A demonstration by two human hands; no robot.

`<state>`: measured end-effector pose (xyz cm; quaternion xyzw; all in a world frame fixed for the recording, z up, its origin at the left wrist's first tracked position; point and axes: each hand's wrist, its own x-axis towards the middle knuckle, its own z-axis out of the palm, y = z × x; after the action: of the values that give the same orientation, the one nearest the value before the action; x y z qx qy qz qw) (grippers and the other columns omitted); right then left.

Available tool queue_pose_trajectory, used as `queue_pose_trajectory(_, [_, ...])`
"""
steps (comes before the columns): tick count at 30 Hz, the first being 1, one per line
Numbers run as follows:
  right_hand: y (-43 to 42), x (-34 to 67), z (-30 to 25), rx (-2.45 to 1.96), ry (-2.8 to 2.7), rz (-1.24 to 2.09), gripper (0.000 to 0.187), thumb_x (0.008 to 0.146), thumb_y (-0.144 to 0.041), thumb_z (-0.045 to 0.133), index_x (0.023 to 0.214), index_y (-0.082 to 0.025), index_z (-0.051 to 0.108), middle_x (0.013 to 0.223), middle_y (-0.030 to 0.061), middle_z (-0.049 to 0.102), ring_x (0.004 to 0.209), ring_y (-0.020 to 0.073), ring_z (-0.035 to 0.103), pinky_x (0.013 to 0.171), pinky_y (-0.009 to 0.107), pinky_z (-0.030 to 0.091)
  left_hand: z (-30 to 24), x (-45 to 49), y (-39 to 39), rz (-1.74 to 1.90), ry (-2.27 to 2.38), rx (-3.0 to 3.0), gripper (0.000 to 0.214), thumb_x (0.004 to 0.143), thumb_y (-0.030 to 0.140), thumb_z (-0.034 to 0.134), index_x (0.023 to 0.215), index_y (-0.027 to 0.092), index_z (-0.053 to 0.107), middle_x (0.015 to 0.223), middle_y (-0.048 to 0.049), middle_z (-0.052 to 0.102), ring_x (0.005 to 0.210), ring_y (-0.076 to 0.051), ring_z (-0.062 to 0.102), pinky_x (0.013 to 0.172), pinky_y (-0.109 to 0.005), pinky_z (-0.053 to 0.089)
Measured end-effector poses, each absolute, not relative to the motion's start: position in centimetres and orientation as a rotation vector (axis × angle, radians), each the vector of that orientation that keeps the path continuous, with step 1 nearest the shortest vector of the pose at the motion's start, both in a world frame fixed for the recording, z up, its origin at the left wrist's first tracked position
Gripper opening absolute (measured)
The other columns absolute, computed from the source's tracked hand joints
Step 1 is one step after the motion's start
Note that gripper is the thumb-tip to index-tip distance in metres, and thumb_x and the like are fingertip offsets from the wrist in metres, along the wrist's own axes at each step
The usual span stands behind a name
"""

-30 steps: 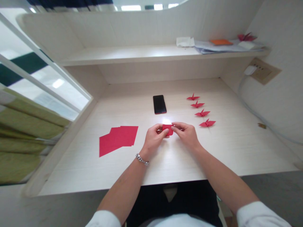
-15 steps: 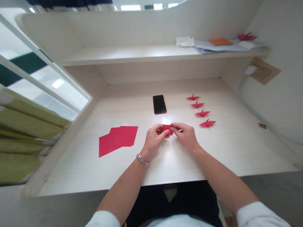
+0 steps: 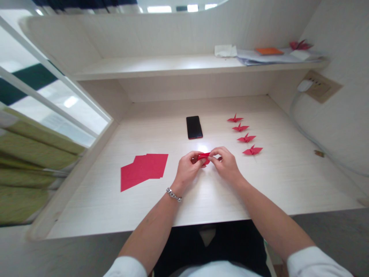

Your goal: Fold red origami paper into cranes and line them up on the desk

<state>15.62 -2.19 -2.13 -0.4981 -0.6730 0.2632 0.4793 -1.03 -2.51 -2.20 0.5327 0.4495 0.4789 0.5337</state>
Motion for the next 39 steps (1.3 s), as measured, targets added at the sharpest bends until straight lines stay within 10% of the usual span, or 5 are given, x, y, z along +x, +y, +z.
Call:
queue_pose_trajectory(20, [-1.3,15.8,-2.2,-1.145,-1.036,1.649,0.046,0.071,-0.061,0.068,0.071,-0.015,0.064,0.065,0.0029,0.064,0.06,0.0133,0.057,0.054,0.023,0.042,-1.0,-1.8,-2.5,1.102,1.058,1.437,0.043,0.074,0.035,0.076,0.111,0.015,0.07,0.099,-0.0112,0.073,0.08,-0.019,0.068,0.075,-0.032,0.056])
queue_pose_trajectory(39, [-2.2,15.7,-1.3,-1.088,-1.485,0.961,0.015,0.074,-0.023,0.066,0.087,-0.02,0.072,0.087,0.005,0.071,0.079,0.018,0.067,0.067,0.028,0.053,-1.3,-1.8,-2.2,0.962,0.936,1.185,0.038,0.08,0.047,0.067,0.092,0.012,0.071,0.082,-0.009,0.07,0.073,-0.016,0.063,0.067,-0.027,0.052])
